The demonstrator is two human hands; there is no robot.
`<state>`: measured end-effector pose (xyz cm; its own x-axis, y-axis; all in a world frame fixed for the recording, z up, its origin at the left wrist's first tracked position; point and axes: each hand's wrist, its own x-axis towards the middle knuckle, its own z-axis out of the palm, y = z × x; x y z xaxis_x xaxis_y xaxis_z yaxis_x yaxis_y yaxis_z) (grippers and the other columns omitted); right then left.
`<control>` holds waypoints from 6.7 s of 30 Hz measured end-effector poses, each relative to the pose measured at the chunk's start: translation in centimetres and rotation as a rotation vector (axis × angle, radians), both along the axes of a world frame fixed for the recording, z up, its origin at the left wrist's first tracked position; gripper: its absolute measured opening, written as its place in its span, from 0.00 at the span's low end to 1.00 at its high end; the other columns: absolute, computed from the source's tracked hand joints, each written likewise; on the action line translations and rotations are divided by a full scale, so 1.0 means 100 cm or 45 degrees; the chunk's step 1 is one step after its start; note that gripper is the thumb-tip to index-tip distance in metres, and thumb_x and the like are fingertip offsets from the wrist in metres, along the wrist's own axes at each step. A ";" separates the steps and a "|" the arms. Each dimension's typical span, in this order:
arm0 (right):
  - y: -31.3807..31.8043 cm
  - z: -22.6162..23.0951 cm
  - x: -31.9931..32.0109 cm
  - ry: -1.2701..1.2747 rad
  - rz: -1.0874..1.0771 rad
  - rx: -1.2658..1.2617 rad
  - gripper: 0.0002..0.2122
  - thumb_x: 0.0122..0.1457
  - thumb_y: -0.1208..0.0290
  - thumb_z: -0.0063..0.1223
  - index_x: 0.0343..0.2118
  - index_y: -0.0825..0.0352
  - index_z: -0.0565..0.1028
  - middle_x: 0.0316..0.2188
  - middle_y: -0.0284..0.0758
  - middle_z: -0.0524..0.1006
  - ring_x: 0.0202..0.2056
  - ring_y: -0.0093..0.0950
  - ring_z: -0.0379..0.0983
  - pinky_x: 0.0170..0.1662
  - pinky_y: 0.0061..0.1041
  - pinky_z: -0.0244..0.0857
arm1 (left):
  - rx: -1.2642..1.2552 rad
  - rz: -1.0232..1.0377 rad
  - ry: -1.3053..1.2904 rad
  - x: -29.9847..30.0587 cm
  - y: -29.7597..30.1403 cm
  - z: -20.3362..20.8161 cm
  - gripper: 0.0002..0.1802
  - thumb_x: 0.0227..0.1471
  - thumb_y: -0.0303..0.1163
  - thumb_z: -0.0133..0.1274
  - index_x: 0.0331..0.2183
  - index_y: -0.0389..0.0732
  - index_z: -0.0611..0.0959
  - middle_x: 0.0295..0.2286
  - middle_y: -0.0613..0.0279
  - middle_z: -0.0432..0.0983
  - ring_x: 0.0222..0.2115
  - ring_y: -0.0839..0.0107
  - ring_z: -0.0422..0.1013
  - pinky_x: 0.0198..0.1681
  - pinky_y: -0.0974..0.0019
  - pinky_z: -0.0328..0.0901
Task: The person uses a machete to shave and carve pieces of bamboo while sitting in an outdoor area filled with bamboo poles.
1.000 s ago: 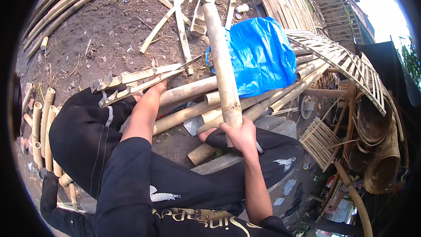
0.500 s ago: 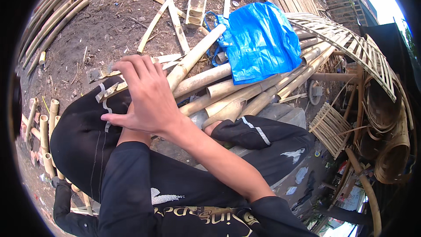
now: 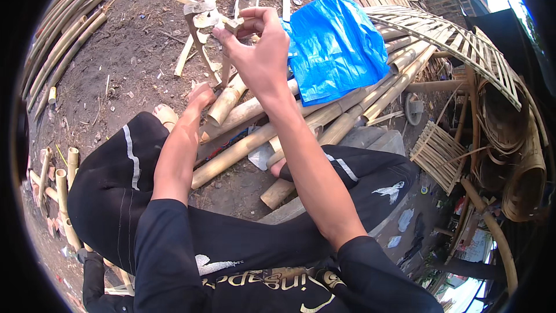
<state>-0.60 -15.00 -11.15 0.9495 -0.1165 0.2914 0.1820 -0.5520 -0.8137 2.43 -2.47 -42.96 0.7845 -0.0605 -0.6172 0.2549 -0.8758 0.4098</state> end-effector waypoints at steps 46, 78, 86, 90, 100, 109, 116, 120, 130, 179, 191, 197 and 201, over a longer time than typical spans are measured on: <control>-0.013 -0.227 0.061 0.788 -0.549 0.316 0.13 0.46 0.65 0.68 0.30 0.68 0.81 0.37 0.44 0.83 0.39 0.33 0.81 0.48 0.30 0.72 | -0.643 0.973 0.211 0.010 0.102 0.072 0.13 0.45 0.35 0.61 0.21 0.39 0.75 0.14 0.67 0.64 0.10 0.76 0.59 0.14 0.66 0.59; -0.130 0.068 -0.025 -0.838 0.579 0.098 0.23 0.67 0.54 0.48 0.55 0.69 0.70 0.43 0.35 0.76 0.40 0.23 0.67 0.44 0.24 0.61 | -0.466 0.853 -0.009 0.054 0.093 0.105 0.15 0.44 0.37 0.65 0.22 0.37 0.79 0.14 0.71 0.67 0.11 0.77 0.62 0.13 0.67 0.60; -0.167 0.093 0.017 -0.995 0.722 0.259 0.24 0.66 0.53 0.50 0.55 0.70 0.70 0.43 0.37 0.76 0.40 0.23 0.68 0.43 0.24 0.62 | -0.262 0.885 -0.135 0.033 0.104 0.122 0.18 0.41 0.37 0.67 0.16 0.35 0.78 0.13 0.64 0.72 0.13 0.74 0.67 0.17 0.64 0.62; -0.170 0.082 0.017 -1.015 0.780 0.142 0.25 0.66 0.53 0.51 0.55 0.70 0.70 0.43 0.38 0.77 0.40 0.23 0.69 0.43 0.24 0.63 | -0.289 0.647 -0.167 0.051 0.093 0.129 0.17 0.40 0.36 0.67 0.17 0.34 0.79 0.14 0.62 0.74 0.13 0.75 0.68 0.19 0.65 0.63; -0.192 0.025 0.021 -0.837 0.718 0.138 0.27 0.64 0.53 0.54 0.56 0.71 0.70 0.44 0.41 0.77 0.40 0.23 0.70 0.43 0.23 0.64 | -0.315 0.746 -0.055 0.059 0.070 0.114 0.17 0.45 0.35 0.65 0.18 0.37 0.76 0.13 0.69 0.68 0.11 0.77 0.63 0.13 0.68 0.57; -0.177 0.018 0.022 -0.851 0.691 0.148 0.28 0.63 0.52 0.56 0.56 0.72 0.69 0.44 0.43 0.78 0.41 0.22 0.71 0.42 0.23 0.65 | -0.364 0.674 -0.107 0.068 0.064 0.114 0.17 0.45 0.36 0.65 0.19 0.37 0.76 0.12 0.69 0.67 0.11 0.78 0.64 0.14 0.68 0.57; -0.133 -0.066 0.097 -0.752 0.090 0.690 0.29 0.62 0.52 0.58 0.56 0.73 0.69 0.44 0.45 0.78 0.41 0.22 0.72 0.42 0.23 0.66 | -0.222 0.739 -0.029 0.053 0.050 0.114 0.21 0.47 0.40 0.64 0.16 0.34 0.77 0.12 0.62 0.71 0.14 0.71 0.69 0.22 0.60 0.64; -0.089 -0.276 0.177 0.511 -0.677 0.403 0.25 0.53 0.58 0.68 0.45 0.76 0.75 0.36 0.42 0.81 0.38 0.31 0.79 0.45 0.28 0.70 | -0.217 0.778 -0.113 0.044 0.009 0.091 0.24 0.49 0.44 0.62 0.18 0.31 0.80 0.14 0.50 0.75 0.19 0.58 0.74 0.29 0.54 0.67; -0.065 -0.373 0.261 1.139 -0.712 -0.194 0.19 0.57 0.64 0.51 0.47 0.71 0.75 0.46 0.49 0.79 0.56 0.49 0.70 0.63 0.62 0.43 | -0.082 0.769 -0.243 0.030 0.006 0.091 0.25 0.49 0.45 0.62 0.17 0.31 0.79 0.13 0.51 0.73 0.16 0.58 0.72 0.29 0.53 0.67; -0.217 0.050 0.028 -0.354 0.559 -0.960 0.16 0.58 0.67 0.60 0.47 0.65 0.73 0.44 0.37 0.76 0.50 0.39 0.72 0.53 0.37 0.70 | -0.050 -0.105 -0.717 0.017 -0.015 0.452 0.25 0.49 0.48 0.63 0.17 0.37 0.76 0.11 0.66 0.68 0.12 0.75 0.67 0.18 0.66 0.63; -0.179 0.024 0.047 -0.816 -0.295 0.158 0.14 0.72 0.64 0.37 0.47 0.72 0.69 0.40 0.45 0.74 0.42 0.37 0.72 0.48 0.34 0.65 | -0.360 -0.170 -0.462 -0.040 -0.074 0.426 0.27 0.59 0.49 0.57 0.19 0.37 0.75 0.12 0.69 0.66 0.13 0.77 0.68 0.16 0.66 0.68; -0.180 0.016 0.053 -0.936 -0.613 0.395 0.14 0.73 0.63 0.34 0.45 0.71 0.67 0.42 0.41 0.71 0.43 0.33 0.67 0.51 0.31 0.60 | -0.383 -0.362 -0.642 -0.045 -0.099 0.385 0.31 0.60 0.48 0.55 0.20 0.28 0.76 0.11 0.51 0.68 0.14 0.63 0.69 0.21 0.54 0.62; -0.184 0.007 0.016 -0.891 -0.980 0.590 0.13 0.74 0.64 0.32 0.43 0.70 0.65 0.41 0.38 0.68 0.45 0.28 0.63 0.52 0.28 0.57 | -0.471 -0.415 -0.792 -0.049 -0.105 0.378 0.29 0.60 0.44 0.53 0.21 0.25 0.78 0.14 0.38 0.69 0.18 0.44 0.70 0.25 0.47 0.63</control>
<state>0.96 -33.38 -10.40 0.2250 -0.8324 0.5064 0.4195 -0.3864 -0.8214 -2.48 -12.95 -5.17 0.8864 -0.4617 0.0335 -0.3619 -0.6461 0.6720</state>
